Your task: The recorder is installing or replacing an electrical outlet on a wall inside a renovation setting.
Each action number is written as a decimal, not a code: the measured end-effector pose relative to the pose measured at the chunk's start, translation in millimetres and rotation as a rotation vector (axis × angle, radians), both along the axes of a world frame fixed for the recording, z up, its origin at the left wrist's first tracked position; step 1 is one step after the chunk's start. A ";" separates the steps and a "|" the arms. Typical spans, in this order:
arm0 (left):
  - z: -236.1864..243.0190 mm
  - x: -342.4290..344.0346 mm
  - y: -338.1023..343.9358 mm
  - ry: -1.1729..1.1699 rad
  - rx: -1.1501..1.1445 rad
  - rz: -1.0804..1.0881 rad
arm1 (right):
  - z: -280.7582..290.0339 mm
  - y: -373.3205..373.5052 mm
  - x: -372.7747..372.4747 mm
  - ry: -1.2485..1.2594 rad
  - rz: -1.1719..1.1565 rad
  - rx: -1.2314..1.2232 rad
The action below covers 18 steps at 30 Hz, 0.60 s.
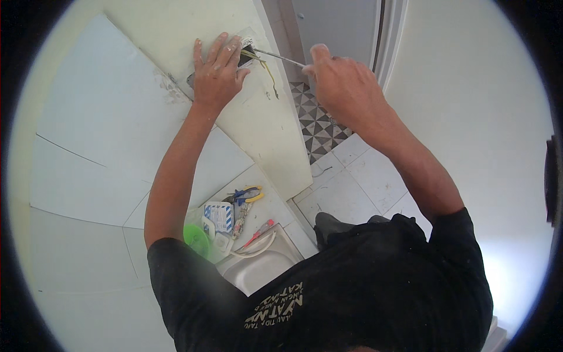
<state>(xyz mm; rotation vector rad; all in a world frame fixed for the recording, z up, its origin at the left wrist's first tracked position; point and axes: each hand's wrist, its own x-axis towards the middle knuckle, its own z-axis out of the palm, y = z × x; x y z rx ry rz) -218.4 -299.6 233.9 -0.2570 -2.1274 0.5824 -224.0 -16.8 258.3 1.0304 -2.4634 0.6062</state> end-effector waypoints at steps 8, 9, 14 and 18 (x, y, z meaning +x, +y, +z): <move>1.8 1.4 0.6 -0.008 -0.007 0.007 | -10.6 6.0 -2.7 0.337 0.069 -0.099; 1.3 1.5 -0.1 -0.011 -0.007 0.010 | -4.8 4.4 0.5 0.334 0.071 -0.099; 0.2 2.1 -1.6 -0.003 -0.014 0.022 | 12.7 -0.4 7.3 -0.124 -0.021 0.060; 3.8 2.7 0.6 -0.014 -0.023 0.016 | -13.4 2.1 -8.9 0.391 0.151 -0.194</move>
